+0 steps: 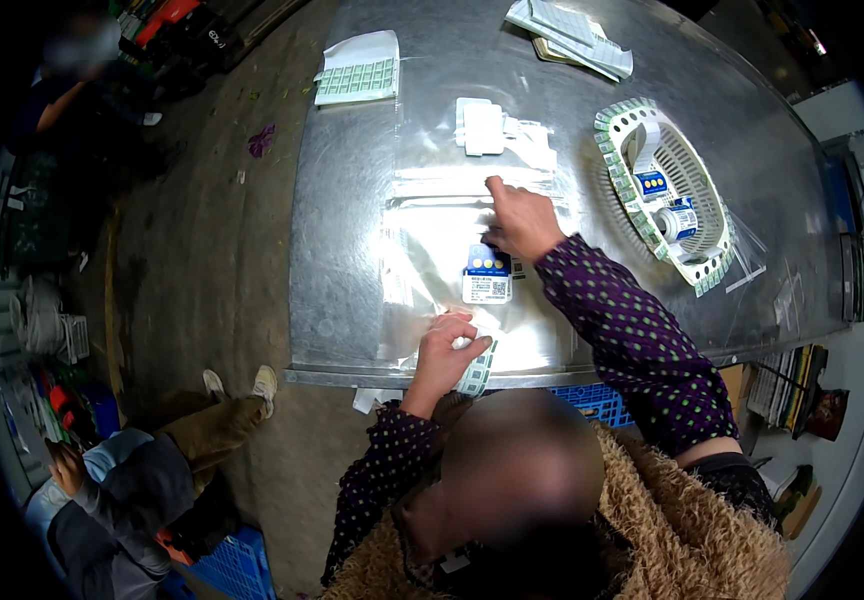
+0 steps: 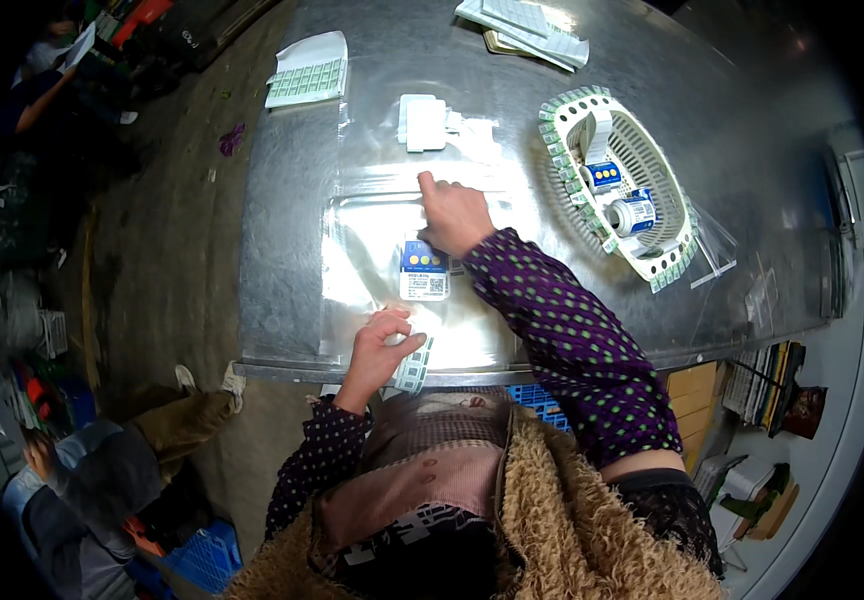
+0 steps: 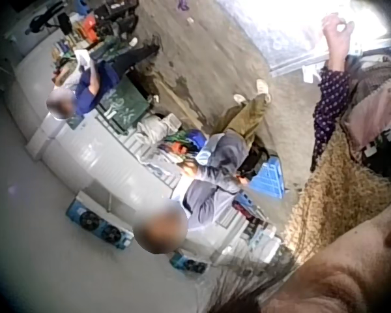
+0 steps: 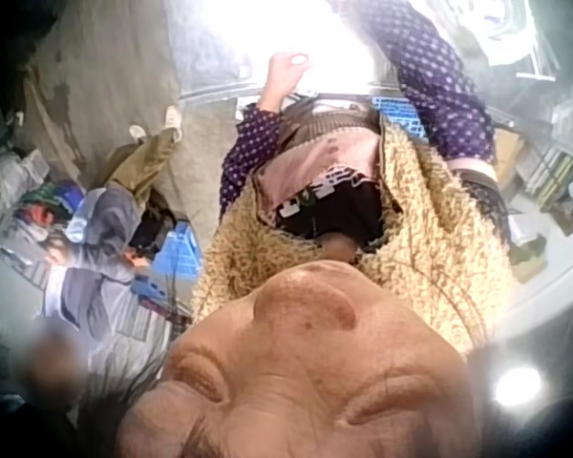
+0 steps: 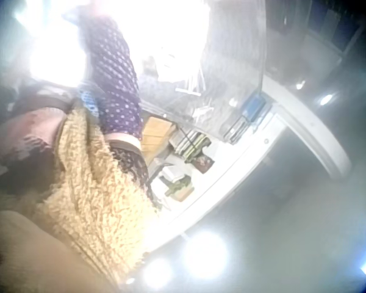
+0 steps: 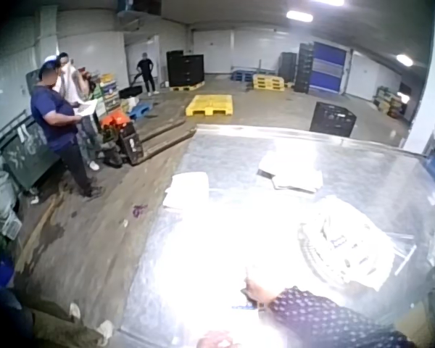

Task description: The person peels adhesive labels from a backing sheet and applies them to the top of small blue boxes, then places the finished boxes into a white plastic basket on a metal table.

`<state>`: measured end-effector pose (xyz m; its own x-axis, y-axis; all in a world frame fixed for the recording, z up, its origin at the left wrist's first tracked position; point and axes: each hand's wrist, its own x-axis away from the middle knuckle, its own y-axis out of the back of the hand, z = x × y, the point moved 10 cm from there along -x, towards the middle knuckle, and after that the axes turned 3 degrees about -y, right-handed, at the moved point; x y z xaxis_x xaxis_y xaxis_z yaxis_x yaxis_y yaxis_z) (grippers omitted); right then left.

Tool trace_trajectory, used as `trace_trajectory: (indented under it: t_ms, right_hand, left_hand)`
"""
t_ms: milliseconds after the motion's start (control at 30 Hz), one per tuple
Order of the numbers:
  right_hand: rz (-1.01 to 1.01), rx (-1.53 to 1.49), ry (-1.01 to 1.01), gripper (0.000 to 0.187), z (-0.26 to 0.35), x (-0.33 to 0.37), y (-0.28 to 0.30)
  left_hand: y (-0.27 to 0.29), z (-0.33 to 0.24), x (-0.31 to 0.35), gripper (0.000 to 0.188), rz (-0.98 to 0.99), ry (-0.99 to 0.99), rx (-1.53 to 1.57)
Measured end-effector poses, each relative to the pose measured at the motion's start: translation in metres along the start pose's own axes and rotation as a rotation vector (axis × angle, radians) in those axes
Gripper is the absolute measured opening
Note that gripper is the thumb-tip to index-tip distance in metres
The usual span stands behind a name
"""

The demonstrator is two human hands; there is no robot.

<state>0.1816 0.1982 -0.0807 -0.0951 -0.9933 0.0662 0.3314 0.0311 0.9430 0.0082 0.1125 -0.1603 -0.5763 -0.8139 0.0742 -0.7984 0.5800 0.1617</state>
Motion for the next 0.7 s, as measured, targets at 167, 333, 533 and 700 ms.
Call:
trace_trajectory:
  t_ms: [167,333,533,700]
  right_hand:
    - [0.065,-0.358,0.318,0.046,0.028,0.114,-0.049]
    - [0.203,-0.858,-0.124,0.028,-0.009,0.116,-0.065]
    - [0.311,-0.779,-0.052,0.036,-0.004,0.076,-0.012]
    - [-0.569,-0.588,-0.063,0.027,-0.106,-0.009,0.144]
  left_hand:
    - [0.010,0.013,0.002,0.014,-0.006,0.057,0.306]
    - [-0.020,-0.076,0.044,0.014,0.467,0.037,0.245]
    - [0.004,-0.045,0.004,0.017,0.218,0.002,0.028]
    - [-0.008,-0.001,0.002,0.017,0.183,0.035,-0.063]
